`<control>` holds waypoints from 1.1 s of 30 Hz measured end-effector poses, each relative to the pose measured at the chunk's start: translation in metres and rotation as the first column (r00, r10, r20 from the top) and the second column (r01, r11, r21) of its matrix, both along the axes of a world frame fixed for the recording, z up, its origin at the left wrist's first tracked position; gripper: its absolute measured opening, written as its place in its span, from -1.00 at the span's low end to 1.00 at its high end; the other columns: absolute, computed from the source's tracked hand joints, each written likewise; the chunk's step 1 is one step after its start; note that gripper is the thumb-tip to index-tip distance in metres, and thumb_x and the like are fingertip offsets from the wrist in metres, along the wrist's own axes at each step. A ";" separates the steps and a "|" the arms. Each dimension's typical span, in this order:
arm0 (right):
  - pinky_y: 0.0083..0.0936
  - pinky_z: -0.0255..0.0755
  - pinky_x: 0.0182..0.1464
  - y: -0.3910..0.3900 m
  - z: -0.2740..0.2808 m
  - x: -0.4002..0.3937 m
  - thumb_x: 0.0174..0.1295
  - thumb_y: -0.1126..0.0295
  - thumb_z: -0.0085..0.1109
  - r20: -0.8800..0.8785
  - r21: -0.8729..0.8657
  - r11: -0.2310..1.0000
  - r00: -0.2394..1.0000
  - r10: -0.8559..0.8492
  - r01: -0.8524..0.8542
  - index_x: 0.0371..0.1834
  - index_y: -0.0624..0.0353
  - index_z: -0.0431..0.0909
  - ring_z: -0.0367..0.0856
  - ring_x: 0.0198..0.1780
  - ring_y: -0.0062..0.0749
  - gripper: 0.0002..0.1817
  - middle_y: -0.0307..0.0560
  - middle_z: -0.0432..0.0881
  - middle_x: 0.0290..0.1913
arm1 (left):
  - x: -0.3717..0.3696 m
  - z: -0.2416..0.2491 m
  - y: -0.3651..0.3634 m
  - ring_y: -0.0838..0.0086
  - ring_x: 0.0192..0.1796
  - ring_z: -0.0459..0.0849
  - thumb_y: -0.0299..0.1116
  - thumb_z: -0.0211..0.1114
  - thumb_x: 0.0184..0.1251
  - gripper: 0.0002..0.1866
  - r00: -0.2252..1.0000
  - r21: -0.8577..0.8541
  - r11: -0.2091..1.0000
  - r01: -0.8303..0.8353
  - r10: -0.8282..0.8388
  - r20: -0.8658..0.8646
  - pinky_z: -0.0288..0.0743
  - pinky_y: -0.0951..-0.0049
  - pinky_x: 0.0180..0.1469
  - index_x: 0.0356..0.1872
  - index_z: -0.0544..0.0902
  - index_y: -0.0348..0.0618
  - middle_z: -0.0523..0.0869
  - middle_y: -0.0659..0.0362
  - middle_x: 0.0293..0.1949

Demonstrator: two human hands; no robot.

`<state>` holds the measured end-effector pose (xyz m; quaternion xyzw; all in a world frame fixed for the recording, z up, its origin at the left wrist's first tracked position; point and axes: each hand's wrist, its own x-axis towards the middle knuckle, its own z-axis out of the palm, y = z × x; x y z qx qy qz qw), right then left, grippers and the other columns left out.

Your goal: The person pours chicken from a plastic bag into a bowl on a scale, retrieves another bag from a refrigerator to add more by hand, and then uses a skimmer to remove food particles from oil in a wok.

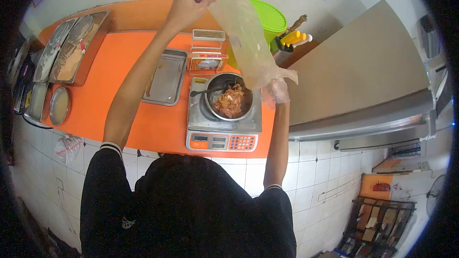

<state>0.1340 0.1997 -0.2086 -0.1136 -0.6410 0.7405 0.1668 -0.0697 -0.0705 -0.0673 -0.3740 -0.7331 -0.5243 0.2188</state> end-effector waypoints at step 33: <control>-0.56 0.42 -0.09 -0.104 0.054 0.009 0.06 0.53 0.13 -0.205 -0.291 0.939 0.971 0.123 -0.181 0.08 0.19 0.27 0.50 -0.09 -0.41 -0.53 -0.11 0.48 -0.07 | 0.027 -0.026 -0.029 0.39 -0.36 0.69 -0.23 0.21 0.04 -0.73 0.965 0.016 0.992 -0.123 0.116 0.237 0.50 0.46 -0.25 -0.37 0.68 -0.24 0.70 0.05 -0.46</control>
